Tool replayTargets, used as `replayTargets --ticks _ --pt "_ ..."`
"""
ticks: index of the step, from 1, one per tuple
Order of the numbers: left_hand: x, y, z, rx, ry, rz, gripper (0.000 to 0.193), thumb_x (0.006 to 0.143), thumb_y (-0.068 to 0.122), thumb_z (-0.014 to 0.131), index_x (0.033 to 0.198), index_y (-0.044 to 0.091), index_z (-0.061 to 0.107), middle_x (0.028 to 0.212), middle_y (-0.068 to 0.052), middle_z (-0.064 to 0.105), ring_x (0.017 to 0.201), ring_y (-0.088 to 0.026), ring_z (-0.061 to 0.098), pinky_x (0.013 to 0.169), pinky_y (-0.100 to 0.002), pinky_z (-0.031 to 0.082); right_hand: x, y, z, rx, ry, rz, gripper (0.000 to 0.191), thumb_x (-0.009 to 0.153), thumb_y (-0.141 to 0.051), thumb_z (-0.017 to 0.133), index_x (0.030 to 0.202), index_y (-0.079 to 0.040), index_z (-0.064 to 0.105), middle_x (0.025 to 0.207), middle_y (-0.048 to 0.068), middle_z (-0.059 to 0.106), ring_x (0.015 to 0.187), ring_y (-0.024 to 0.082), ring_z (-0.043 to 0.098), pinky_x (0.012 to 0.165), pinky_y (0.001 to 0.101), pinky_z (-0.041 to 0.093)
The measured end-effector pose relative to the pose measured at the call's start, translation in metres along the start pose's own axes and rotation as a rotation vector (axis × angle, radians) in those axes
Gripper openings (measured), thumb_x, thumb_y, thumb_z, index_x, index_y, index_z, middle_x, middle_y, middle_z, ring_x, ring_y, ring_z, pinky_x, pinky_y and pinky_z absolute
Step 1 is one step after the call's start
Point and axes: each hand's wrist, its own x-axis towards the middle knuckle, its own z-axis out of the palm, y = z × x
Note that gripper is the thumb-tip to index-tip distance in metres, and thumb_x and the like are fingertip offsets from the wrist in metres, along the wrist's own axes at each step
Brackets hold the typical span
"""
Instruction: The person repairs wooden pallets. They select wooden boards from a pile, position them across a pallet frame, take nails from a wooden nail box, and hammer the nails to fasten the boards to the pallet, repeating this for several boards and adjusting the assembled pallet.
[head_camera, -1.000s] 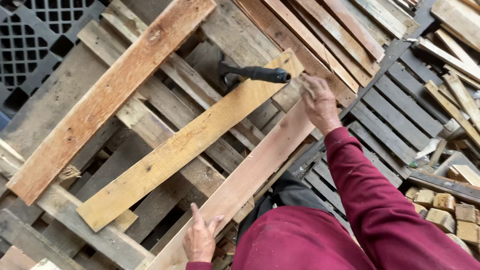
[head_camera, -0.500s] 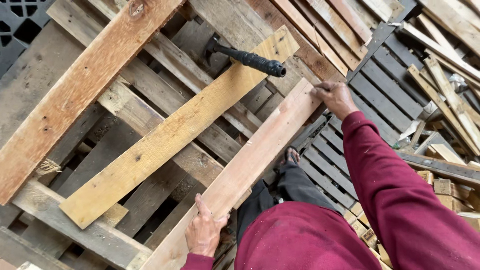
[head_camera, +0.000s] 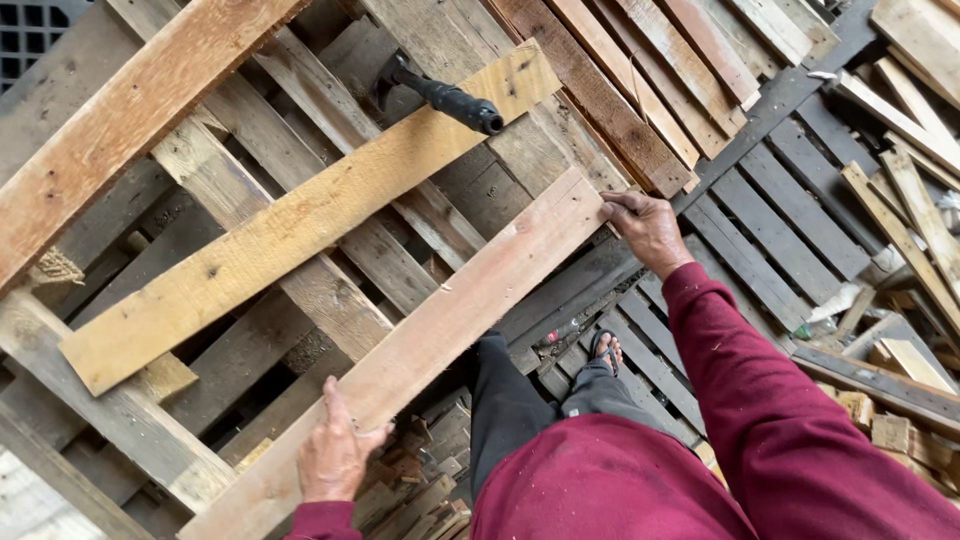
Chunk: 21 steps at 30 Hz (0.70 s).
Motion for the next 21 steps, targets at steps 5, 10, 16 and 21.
replayTargets --ticks 5,10,16,21 --pt "-0.008 0.018 0.000 0.025 -0.010 -0.028 0.119 0.069 0.058 0.081 0.160 0.004 0.025 0.059 -0.008 0.066 0.049 -0.022 0.063 0.049 -0.034 0.057 -0.002 0.028 -0.002 0.060 0.039 -0.071 0.021 0.098 -0.013 0.069 0.117 -0.008 0.075 0.102 0.007 0.080 0.096 0.013 0.073 0.101 0.0291 0.057" --pt "-0.018 0.034 -0.008 -0.134 0.012 -0.053 0.115 0.065 0.048 0.084 0.158 0.007 0.030 0.075 -0.015 0.075 0.066 -0.029 0.072 0.065 -0.041 0.061 -0.001 0.035 -0.001 -0.099 0.119 -0.157 0.022 0.098 -0.018 0.072 0.114 -0.003 0.076 0.102 0.009 0.079 0.094 0.015 0.071 0.090 0.0294 0.055" --pt "-0.019 0.038 -0.011 -0.071 0.012 -0.080 0.120 0.069 0.046 0.088 0.161 0.003 0.025 0.078 -0.022 0.075 0.075 -0.035 0.075 0.077 -0.045 0.059 -0.007 0.024 -0.002 -0.132 0.144 -0.166 0.022 0.098 -0.019 0.072 0.112 -0.003 0.077 0.096 0.009 0.079 0.090 0.014 0.072 0.086 0.0296 0.056" --pt "-0.018 0.036 -0.013 -0.034 -0.024 -0.086 0.129 0.065 0.049 0.090 0.161 0.002 0.019 0.079 -0.024 0.073 0.078 -0.037 0.074 0.075 -0.046 0.058 -0.007 0.020 0.002 -0.174 0.193 -0.091 0.021 0.098 -0.019 0.073 0.111 -0.003 0.077 0.093 0.011 0.078 0.083 0.017 0.072 0.080 0.0323 0.056"
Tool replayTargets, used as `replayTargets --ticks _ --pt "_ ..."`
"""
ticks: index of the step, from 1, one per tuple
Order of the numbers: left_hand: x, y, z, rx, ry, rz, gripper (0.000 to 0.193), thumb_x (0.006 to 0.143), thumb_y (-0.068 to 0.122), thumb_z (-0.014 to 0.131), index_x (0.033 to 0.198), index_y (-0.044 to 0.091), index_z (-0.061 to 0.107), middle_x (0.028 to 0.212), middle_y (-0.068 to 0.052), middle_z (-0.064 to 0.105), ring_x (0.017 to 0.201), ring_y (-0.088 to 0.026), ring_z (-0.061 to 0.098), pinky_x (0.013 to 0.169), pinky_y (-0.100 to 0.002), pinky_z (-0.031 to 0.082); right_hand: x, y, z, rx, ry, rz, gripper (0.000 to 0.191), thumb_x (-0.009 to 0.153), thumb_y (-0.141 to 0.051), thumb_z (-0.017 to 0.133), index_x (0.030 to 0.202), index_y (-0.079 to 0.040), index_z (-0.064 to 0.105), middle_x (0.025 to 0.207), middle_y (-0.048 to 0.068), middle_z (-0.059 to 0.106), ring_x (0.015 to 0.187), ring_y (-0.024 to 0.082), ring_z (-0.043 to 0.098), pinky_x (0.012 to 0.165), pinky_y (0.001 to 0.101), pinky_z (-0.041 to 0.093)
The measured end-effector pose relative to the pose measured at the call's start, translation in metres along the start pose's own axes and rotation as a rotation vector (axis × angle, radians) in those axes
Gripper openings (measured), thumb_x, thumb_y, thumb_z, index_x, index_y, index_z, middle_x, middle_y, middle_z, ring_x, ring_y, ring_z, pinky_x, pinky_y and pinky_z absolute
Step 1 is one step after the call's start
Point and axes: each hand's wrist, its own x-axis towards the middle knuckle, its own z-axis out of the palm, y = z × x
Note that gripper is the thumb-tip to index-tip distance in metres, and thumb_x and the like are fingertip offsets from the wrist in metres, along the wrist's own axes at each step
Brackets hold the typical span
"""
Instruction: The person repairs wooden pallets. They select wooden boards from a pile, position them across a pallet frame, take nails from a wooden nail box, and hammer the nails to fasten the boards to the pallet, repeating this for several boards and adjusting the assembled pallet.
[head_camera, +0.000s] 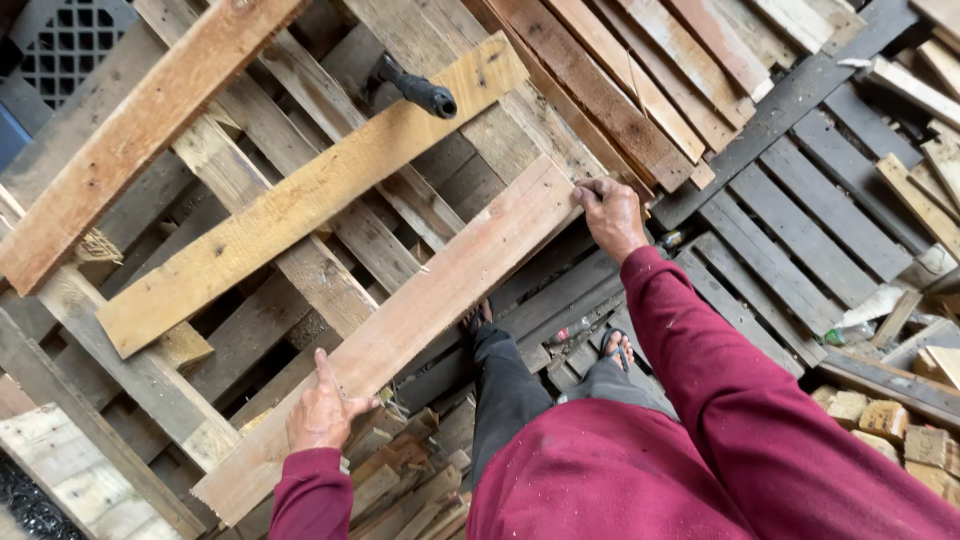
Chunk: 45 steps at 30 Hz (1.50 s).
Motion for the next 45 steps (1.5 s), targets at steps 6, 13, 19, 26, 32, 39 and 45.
replayTargets --ticks 6,13,19,26,32,39,45 --pt "0.002 0.002 -0.002 -0.018 -0.008 -0.032 0.126 0.067 0.047 0.089 0.163 0.005 0.019 0.080 -0.023 0.074 0.080 -0.036 0.076 0.078 -0.045 0.058 0.001 0.002 0.002 -0.008 0.017 -0.055 0.024 0.096 -0.023 0.072 0.110 -0.004 0.077 0.096 0.011 0.079 0.084 0.016 0.072 0.080 0.0316 0.056" --pt "0.009 -0.010 0.012 -0.679 0.429 0.274 0.046 0.109 0.041 0.070 0.134 0.004 0.062 0.120 -0.006 0.062 0.101 -0.018 0.061 0.075 -0.035 0.049 0.000 -0.021 -0.008 -0.059 -0.045 -0.064 0.028 0.101 -0.024 0.067 0.118 -0.003 0.073 0.103 0.014 0.076 0.096 0.021 0.072 0.087 0.0329 0.055" --pt "0.040 0.058 0.011 -2.463 -0.389 0.013 0.027 0.103 0.027 0.059 0.114 0.002 0.059 0.084 -0.003 0.058 0.072 -0.015 0.056 0.054 -0.024 0.044 -0.012 -0.103 -0.013 0.053 0.125 -0.337 0.024 0.106 -0.016 0.064 0.123 0.000 0.069 0.131 0.016 0.064 0.117 0.025 0.065 0.097 0.0344 0.054" --pt "0.097 0.134 -0.037 -2.527 -0.534 0.251 0.030 0.105 0.006 0.052 0.132 -0.002 0.060 0.105 -0.013 0.073 0.099 -0.026 0.072 0.088 -0.038 0.062 0.030 -0.255 0.035 -0.256 -0.036 -0.843 0.019 0.110 -0.011 0.069 0.126 0.000 0.069 0.135 0.013 0.065 0.122 0.030 0.069 0.102 0.0390 0.057" --pt "0.118 0.133 -0.048 -2.585 -0.599 0.389 0.017 0.105 0.008 0.060 0.121 0.002 0.064 0.114 -0.016 0.074 0.107 -0.029 0.074 0.095 -0.042 0.061 0.123 -0.303 0.143 -1.178 -0.678 -0.375 0.055 0.100 -0.042 0.065 0.130 0.004 0.057 0.104 0.019 0.057 0.071 0.024 0.059 0.061 0.0382 0.056" --pt "0.123 0.129 -0.051 -2.627 -0.640 0.378 0.008 0.101 0.007 0.068 0.109 0.003 0.068 0.111 -0.017 0.075 0.103 -0.029 0.074 0.093 -0.043 0.062 0.156 -0.321 0.163 -0.956 -0.746 0.003 0.038 0.100 -0.013 0.060 0.133 0.006 0.055 0.093 0.018 0.066 0.060 0.018 0.054 0.051 0.0341 0.049" --pt "0.121 0.139 -0.058 -2.593 -0.643 0.449 0.009 0.096 0.000 0.072 0.101 0.007 0.067 0.107 -0.014 0.075 0.101 -0.027 0.073 0.094 -0.043 0.060 0.116 -0.337 0.106 -0.317 -0.661 -0.088 0.054 0.094 -0.019 0.069 0.138 0.004 0.048 0.090 0.015 0.065 0.057 0.016 0.059 0.046 0.0295 0.051"
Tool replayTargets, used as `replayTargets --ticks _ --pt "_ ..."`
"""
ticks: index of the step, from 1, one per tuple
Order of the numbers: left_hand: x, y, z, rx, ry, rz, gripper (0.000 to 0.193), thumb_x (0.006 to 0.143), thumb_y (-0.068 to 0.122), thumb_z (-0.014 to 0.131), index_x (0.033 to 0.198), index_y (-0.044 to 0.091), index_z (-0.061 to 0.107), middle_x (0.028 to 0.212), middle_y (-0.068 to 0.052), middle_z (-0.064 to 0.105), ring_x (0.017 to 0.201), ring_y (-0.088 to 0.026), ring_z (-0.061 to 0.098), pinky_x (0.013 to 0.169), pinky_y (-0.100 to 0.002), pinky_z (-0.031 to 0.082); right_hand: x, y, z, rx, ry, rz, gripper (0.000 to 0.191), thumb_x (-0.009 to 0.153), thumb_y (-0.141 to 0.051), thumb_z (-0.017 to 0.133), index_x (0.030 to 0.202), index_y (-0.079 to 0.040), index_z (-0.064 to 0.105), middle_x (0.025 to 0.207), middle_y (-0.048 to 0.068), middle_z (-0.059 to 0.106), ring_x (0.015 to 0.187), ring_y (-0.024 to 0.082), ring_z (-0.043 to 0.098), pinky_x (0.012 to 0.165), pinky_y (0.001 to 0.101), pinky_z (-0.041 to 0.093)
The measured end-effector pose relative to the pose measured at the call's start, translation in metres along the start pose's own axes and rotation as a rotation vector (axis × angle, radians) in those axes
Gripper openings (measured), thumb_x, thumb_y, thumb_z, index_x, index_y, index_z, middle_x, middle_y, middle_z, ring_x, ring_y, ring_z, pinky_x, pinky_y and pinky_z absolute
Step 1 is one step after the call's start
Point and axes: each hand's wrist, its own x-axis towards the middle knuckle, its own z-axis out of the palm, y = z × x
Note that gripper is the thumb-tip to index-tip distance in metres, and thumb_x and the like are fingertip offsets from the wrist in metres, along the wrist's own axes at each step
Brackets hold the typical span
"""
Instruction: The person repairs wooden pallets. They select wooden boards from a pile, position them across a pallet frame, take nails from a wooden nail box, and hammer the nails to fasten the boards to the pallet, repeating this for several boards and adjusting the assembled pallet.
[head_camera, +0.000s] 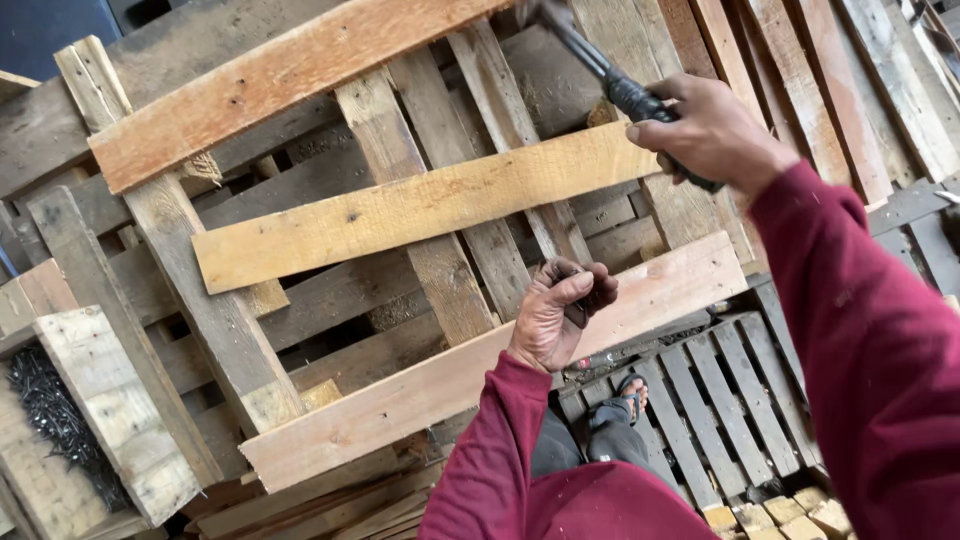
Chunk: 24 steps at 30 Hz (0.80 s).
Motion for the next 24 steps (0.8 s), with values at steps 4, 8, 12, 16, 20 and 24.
replayTargets --ticks 4,8,12,16,20,24 --pt "0.001 -0.012 0.008 0.079 -0.044 0.025 0.013 0.094 -0.002 0.072 0.098 0.009 0.066 0.101 -0.009 0.072 0.097 -0.023 0.071 0.091 -0.039 0.058 -0.094 0.049 0.027 0.386 0.228 -0.201 0.049 0.092 -0.014 0.071 0.131 0.007 0.050 0.075 0.013 0.064 0.052 0.017 0.063 0.041 0.0296 0.055" --pt "0.010 -0.039 0.010 0.073 -0.030 0.010 0.012 0.091 0.002 0.073 0.096 0.009 0.066 0.094 -0.005 0.069 0.088 -0.020 0.068 0.080 -0.034 0.056 -0.213 0.139 0.085 0.645 0.391 -0.161 0.039 0.085 -0.005 0.069 0.116 -0.002 0.048 0.082 0.002 0.061 0.061 0.009 0.060 0.050 0.0251 0.051" --pt "0.023 -0.091 -0.002 0.024 0.099 -0.098 0.011 0.090 0.012 0.076 0.099 0.011 0.070 0.085 -0.001 0.066 0.074 -0.016 0.062 0.066 -0.029 0.050 -0.319 0.234 0.131 0.737 0.461 0.205 0.021 0.079 -0.004 0.070 0.097 -0.004 0.060 0.061 0.004 0.059 0.043 0.012 0.056 0.039 0.0281 0.045" --pt "0.032 -0.152 -0.023 0.370 0.153 -0.049 0.017 0.092 0.021 0.081 0.100 0.007 0.074 0.081 0.000 0.066 0.066 -0.010 0.055 0.057 -0.025 0.044 -0.381 0.301 0.159 0.869 0.483 0.480 0.017 0.087 -0.009 0.072 0.095 -0.001 0.060 0.053 0.005 0.054 0.038 0.014 0.049 0.037 0.0309 0.039" --pt "0.061 -0.184 -0.032 0.786 0.164 0.136 0.018 0.086 0.014 0.083 0.100 0.003 0.077 0.094 -0.004 0.078 0.083 -0.010 0.068 0.075 -0.024 0.054 -0.394 0.329 0.171 0.871 0.460 0.442 0.020 0.087 -0.015 0.074 0.097 -0.002 0.063 0.054 -0.001 0.052 0.039 0.010 0.048 0.036 0.0290 0.038" --pt "0.084 -0.193 -0.025 1.408 -0.019 0.312 0.017 0.091 0.011 0.082 0.106 0.003 0.080 0.095 -0.005 0.078 0.082 -0.009 0.068 0.075 -0.023 0.054 -0.380 0.327 0.168 0.840 0.416 0.363 0.025 0.086 -0.019 0.075 0.103 -0.003 0.068 0.053 -0.001 0.057 0.040 0.009 0.050 0.037 0.0277 0.040"
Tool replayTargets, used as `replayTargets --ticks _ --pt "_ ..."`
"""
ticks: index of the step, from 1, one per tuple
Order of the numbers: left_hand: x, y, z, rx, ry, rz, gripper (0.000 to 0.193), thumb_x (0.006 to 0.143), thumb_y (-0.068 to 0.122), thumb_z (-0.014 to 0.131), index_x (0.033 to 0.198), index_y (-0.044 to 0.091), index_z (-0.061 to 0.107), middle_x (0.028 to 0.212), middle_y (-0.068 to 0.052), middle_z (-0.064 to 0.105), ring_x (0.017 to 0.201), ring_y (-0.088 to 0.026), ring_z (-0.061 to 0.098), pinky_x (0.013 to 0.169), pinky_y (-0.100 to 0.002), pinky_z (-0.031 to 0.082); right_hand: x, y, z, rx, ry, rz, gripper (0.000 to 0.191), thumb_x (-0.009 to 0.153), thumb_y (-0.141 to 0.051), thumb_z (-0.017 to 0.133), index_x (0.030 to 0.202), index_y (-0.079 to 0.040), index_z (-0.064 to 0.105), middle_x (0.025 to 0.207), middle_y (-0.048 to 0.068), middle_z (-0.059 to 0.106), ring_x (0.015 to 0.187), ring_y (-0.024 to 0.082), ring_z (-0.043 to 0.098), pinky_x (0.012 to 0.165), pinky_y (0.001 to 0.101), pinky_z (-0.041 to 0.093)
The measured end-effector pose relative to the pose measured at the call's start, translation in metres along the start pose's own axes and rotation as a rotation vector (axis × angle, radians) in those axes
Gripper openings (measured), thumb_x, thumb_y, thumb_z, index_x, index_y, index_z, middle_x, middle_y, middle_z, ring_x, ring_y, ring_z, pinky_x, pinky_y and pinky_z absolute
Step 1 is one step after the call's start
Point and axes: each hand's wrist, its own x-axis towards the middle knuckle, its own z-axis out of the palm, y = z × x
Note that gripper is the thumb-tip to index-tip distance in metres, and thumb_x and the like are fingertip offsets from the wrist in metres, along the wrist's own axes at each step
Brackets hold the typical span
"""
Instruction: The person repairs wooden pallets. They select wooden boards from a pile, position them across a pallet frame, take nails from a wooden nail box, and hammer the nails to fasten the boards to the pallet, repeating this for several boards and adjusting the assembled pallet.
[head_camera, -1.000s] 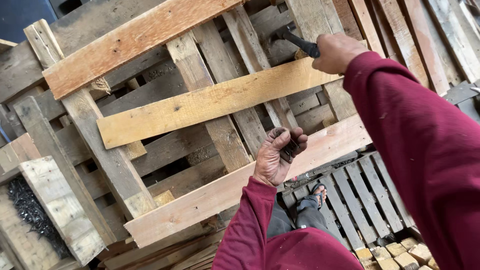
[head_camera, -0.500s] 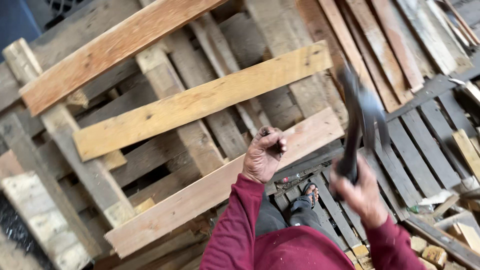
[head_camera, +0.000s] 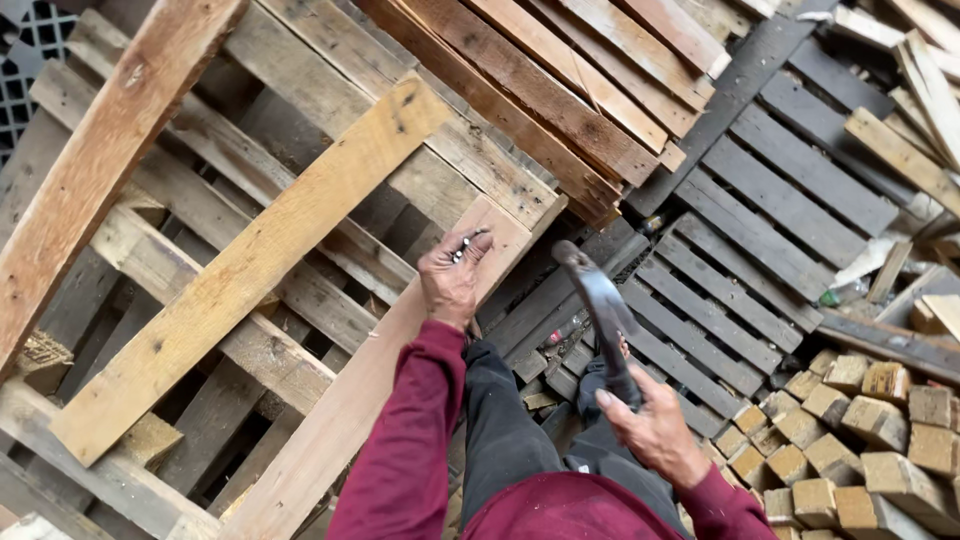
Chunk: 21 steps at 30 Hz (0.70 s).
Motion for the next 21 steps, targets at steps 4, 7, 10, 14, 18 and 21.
replayTargets --ticks 4,7,10,14,18,21 --pt "0.006 0.004 0.007 0.237 -0.002 0.227 0.017 0.089 0.008 0.083 0.104 0.004 0.079 0.092 -0.007 0.079 0.077 -0.010 0.069 0.072 -0.024 0.054 0.016 -0.014 0.011 -0.029 -0.063 -0.041 0.029 0.088 -0.022 0.073 0.110 -0.005 0.067 0.053 -0.001 0.058 0.040 0.009 0.054 0.038 0.0262 0.044" --pt "0.006 0.002 0.009 0.256 0.019 0.313 0.016 0.089 0.007 0.083 0.104 0.005 0.079 0.094 -0.008 0.079 0.078 -0.012 0.072 0.072 -0.026 0.057 0.033 -0.022 0.020 -0.109 -0.071 -0.239 0.030 0.094 -0.023 0.070 0.113 -0.001 0.065 0.058 0.000 0.058 0.049 0.008 0.055 0.053 0.0243 0.046" --pt "0.008 0.001 0.006 0.289 0.010 0.309 0.016 0.088 0.007 0.082 0.103 0.006 0.078 0.094 -0.008 0.079 0.078 -0.016 0.074 0.071 -0.027 0.057 0.047 -0.030 0.030 -0.142 -0.058 -0.381 0.033 0.098 -0.025 0.068 0.118 0.001 0.061 0.063 -0.001 0.056 0.057 0.008 0.054 0.064 0.0248 0.046" --pt "0.011 0.007 0.003 0.399 -0.006 0.401 0.020 0.084 0.011 0.082 0.103 0.009 0.078 0.098 -0.009 0.077 0.086 -0.023 0.075 0.076 -0.031 0.059 0.041 -0.045 0.032 -0.053 -0.055 0.124 0.031 0.090 -0.029 0.067 0.111 -0.007 0.065 0.056 0.001 0.053 0.041 0.010 0.050 0.039 0.0291 0.041" --pt "0.012 0.018 0.002 0.434 -0.019 0.371 0.014 0.089 0.014 0.080 0.102 0.013 0.077 0.101 -0.006 0.078 0.087 -0.023 0.075 0.076 -0.032 0.059 0.017 -0.062 0.023 -0.081 -0.117 -0.191 0.030 0.096 -0.033 0.065 0.102 -0.004 0.061 0.056 0.000 0.058 0.045 0.008 0.054 0.043 0.0251 0.044" --pt "0.011 0.023 0.003 0.437 -0.034 0.332 0.012 0.089 0.015 0.079 0.101 0.015 0.077 0.099 -0.004 0.077 0.083 -0.022 0.074 0.071 -0.032 0.058 0.012 -0.072 0.019 0.121 -0.196 -0.547 0.034 0.102 -0.039 0.060 0.110 -0.006 0.056 0.072 -0.001 0.059 0.054 0.006 0.054 0.047 0.0229 0.044"
